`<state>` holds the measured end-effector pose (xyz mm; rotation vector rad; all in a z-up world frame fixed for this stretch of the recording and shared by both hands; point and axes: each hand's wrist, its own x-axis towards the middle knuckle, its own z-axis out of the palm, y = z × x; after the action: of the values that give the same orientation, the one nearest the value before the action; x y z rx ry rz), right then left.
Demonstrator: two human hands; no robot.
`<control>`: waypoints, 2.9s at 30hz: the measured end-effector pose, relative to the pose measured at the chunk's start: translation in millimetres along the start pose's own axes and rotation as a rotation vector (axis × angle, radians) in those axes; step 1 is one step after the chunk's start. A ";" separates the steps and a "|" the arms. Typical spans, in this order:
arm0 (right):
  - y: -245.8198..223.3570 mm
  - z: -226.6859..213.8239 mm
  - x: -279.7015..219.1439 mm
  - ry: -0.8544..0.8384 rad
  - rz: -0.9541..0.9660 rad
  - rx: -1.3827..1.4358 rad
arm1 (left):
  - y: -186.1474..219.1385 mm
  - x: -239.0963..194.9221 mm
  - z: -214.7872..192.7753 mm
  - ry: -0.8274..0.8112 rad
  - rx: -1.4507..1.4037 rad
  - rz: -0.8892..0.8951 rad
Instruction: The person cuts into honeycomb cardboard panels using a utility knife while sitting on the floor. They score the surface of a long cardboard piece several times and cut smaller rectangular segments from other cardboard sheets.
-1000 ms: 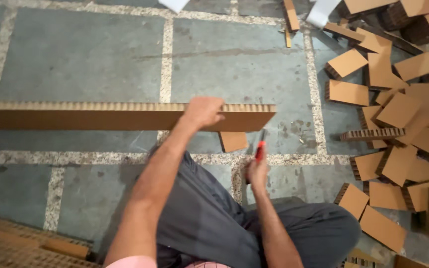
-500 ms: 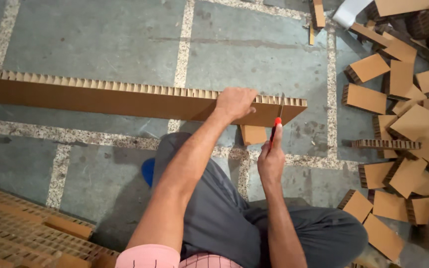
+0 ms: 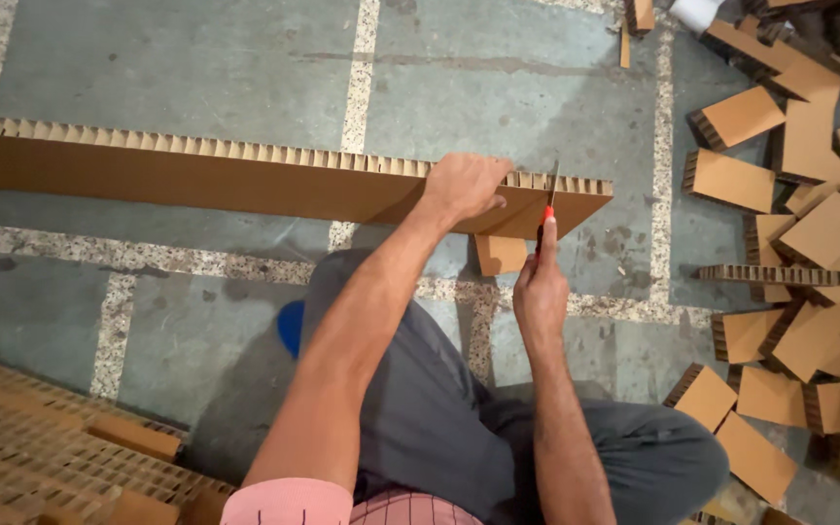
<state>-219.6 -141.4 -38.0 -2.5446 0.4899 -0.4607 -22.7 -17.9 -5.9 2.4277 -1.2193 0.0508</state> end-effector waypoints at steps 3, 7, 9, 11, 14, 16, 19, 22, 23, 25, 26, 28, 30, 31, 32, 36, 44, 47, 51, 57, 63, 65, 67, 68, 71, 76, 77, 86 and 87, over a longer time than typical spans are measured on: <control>12.7 14.0 1.1 -0.058 0.068 -0.008 | -2.4 1.5 0.3 -0.005 -0.071 0.005; 47.0 44.6 -34.0 -0.268 0.197 0.041 | -1.1 -1.5 8.8 0.026 -0.120 0.003; 61.7 61.7 -41.7 -0.318 0.211 0.022 | -5.1 5.8 3.6 0.032 -0.113 0.009; 74.2 74.3 -57.0 -0.264 0.125 -0.013 | -6.3 2.7 2.0 -0.008 -0.098 -0.042; 96.8 77.0 -72.6 -0.366 0.185 -0.044 | 9.9 -8.1 10.4 -0.063 -0.118 -0.063; 113.4 68.5 -42.1 -0.427 0.386 0.360 | 4.8 5.1 -3.2 -0.039 -0.087 -0.032; 154.8 26.0 -30.5 -0.007 0.755 0.704 | -1.0 -7.4 -15.8 -0.134 -0.037 -0.030; 201.5 -22.4 -34.7 0.362 0.757 1.015 | -26.8 -29.6 -34.4 -0.330 0.038 -0.160; 209.1 -26.6 -39.2 0.339 0.744 0.942 | -37.7 -34.7 -42.2 -0.350 0.051 -0.191; 212.2 -13.3 -41.8 0.234 0.508 0.708 | -49.6 -44.9 -48.7 -0.250 0.058 -0.181; 207.8 2.8 -42.9 0.151 0.290 0.542 | -52.3 -46.7 -48.7 -0.245 0.057 -0.179; 193.2 39.7 -41.7 -0.026 -0.135 0.192 | -51.8 -50.9 -44.5 -0.234 0.053 -0.179; 176.8 62.7 -41.5 -0.149 -0.210 0.097 | -48.9 -57.3 -42.6 -0.222 0.053 -0.170; 171.1 64.4 -39.9 -0.190 -0.011 0.210 | -47.4 -60.0 -42.6 -0.215 0.052 -0.170; 168.5 61.9 -39.0 -0.210 0.235 0.362 | -46.4 -61.4 -43.8 -0.209 0.047 -0.167; 146.4 10.9 -35.2 0.152 0.682 0.717 | -40.6 -51.4 -48.3 -0.207 0.008 -0.149; 34.3 -20.5 -57.6 0.126 0.377 0.533 | -4.0 -9.8 -5.1 -0.224 -0.007 -0.093; 10.3 -13.4 -53.7 0.140 0.056 0.302 | -8.8 -10.1 -7.8 -0.172 -0.011 -0.068; -1.4 -3.6 -41.5 0.047 -0.016 0.129 | -6.7 -9.2 -12.7 -0.140 -0.022 -0.079; -15.7 5.1 -29.2 0.049 -0.020 0.077 | -7.5 -6.2 -15.1 -0.169 -0.005 -0.096; -18.6 5.8 -19.6 -0.015 0.053 0.039 | -11.0 -4.0 -13.1 -0.136 0.000 -0.071; -18.0 7.0 -15.5 0.003 0.025 0.022 | -10.8 -3.4 -13.7 -0.139 0.005 -0.071; -15.1 10.6 -10.2 0.006 0.016 0.020 | -12.0 -0.9 -13.5 -0.158 0.013 -0.075; -12.0 14.0 -7.1 0.001 0.023 0.025 | -13.9 1.0 -12.7 -0.126 0.001 -0.064; 4.3 30.3 -11.5 0.006 -0.018 0.047 | -17.5 -3.1 -2.9 -0.097 -0.029 -0.069; 39.5 62.4 -51.0 -0.269 0.224 0.013 | -14.0 -1.3 -3.2 -0.127 -0.066 -0.071; 46.2 70.6 -53.8 -0.351 0.275 -0.024 | -16.7 6.2 -10.2 -0.136 -0.048 -0.077; 130.9 65.5 -51.7 -0.305 0.567 0.669 | -6.9 -1.1 -17.5 -0.189 -0.021 -0.084; 134.6 52.5 -56.3 -0.111 0.638 0.893 | -7.0 -6.0 -16.9 -0.185 -0.025 -0.063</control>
<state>-281.5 -204.8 -165.2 -1.4509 0.7923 -0.2135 -18.3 -3.2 5.7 2.4918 -1.2120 -0.2108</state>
